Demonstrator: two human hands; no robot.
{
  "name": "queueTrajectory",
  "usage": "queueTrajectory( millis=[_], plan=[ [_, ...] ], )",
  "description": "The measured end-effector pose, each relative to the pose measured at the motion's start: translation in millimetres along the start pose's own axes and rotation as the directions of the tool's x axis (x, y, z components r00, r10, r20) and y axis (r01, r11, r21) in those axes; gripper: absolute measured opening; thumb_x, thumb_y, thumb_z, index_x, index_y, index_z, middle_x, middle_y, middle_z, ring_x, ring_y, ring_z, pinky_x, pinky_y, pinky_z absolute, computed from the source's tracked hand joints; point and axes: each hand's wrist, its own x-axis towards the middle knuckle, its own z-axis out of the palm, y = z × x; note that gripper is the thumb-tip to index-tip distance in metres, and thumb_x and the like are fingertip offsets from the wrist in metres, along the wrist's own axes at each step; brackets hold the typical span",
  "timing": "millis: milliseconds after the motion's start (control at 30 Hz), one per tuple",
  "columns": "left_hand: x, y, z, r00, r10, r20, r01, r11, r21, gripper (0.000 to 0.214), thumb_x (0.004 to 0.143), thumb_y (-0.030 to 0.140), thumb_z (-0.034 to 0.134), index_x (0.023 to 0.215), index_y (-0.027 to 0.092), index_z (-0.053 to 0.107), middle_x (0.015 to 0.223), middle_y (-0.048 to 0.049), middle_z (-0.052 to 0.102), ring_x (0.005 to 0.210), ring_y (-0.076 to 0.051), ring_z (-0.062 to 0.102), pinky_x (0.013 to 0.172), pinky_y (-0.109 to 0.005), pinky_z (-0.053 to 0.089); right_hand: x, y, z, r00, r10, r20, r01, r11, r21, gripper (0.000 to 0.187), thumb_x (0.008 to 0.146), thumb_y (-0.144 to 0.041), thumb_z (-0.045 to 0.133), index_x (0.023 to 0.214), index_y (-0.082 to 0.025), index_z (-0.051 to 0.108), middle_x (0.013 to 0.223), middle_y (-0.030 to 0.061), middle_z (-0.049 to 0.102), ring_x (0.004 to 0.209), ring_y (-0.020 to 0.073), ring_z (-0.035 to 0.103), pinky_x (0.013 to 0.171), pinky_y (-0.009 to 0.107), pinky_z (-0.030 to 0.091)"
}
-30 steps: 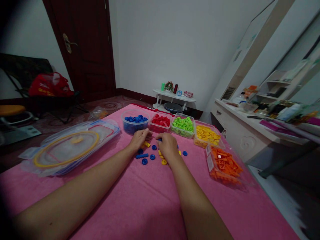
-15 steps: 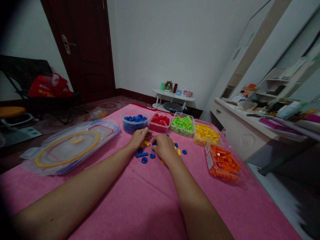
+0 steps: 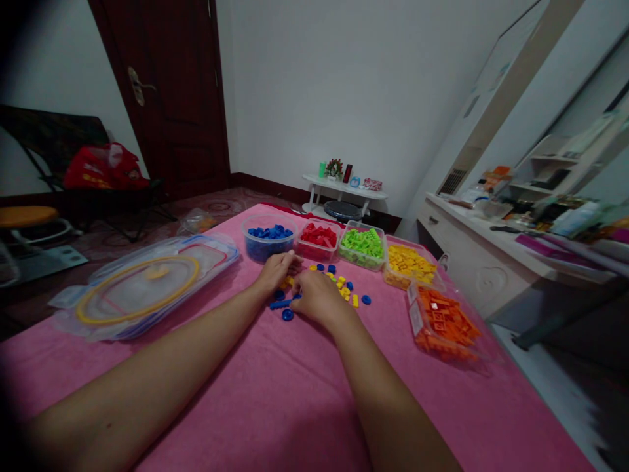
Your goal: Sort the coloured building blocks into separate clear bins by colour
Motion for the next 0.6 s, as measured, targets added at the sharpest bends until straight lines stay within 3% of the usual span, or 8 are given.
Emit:
queueTrajectory(
  millis=[167,400,533,600],
  plan=[
    [0.5,-0.7,-1.0,1.000,0.010,0.015,-0.010,1.000,-0.009,0.049,0.087,0.049,0.040,0.081,0.011,0.069,0.077,-0.0101,0.070,0.068,-0.017,0.065,0.065,-0.028,0.051,-2.7,-14.8,3.2,0.994,-0.108,-0.032,0.109,0.993,0.037,0.017,0.067,-0.019,0.066,0.083,-0.022,0.071,0.081,0.0010,0.070,0.071,0.0144,0.060,0.059,0.023,0.035],
    [4.7,-9.5,1.5,0.999,-0.019,0.031,0.021,0.998,-0.054,0.049,0.087,0.049,0.040,0.083,0.010,0.068,0.075,-0.0099,0.070,0.065,-0.016,0.064,0.063,-0.028,0.051,-7.0,-31.1,12.0,0.999,-0.047,0.016,0.048,0.996,-0.077,0.017,0.068,-0.012,0.059,0.079,-0.018,0.070,0.080,0.0071,0.071,0.070,0.0178,0.062,0.056,0.025,0.035],
    [1.0,0.4,0.0,1.000,-0.007,0.027,0.006,1.000,0.029,0.047,0.087,0.046,0.040,0.084,0.010,0.069,0.078,-0.0104,0.070,0.067,-0.017,0.064,0.062,-0.027,0.050,-5.8,-24.1,9.5,0.997,-0.066,0.029,0.069,0.992,-0.103,0.019,0.062,-0.008,0.058,0.073,-0.017,0.070,0.074,0.0071,0.070,0.067,0.0186,0.061,0.054,0.025,0.035],
    [-2.3,11.7,-1.0,0.997,0.073,0.017,-0.074,0.992,0.102,0.045,0.087,0.045,0.040,0.083,0.011,0.070,0.081,-0.0097,0.070,0.072,-0.018,0.065,0.065,-0.027,0.049,-5.3,-12.8,0.5,0.999,-0.045,0.011,0.046,0.997,-0.068,0.016,0.061,-0.008,0.059,0.070,-0.017,0.069,0.072,0.0061,0.070,0.064,0.0172,0.060,0.053,0.024,0.035]
  ],
)
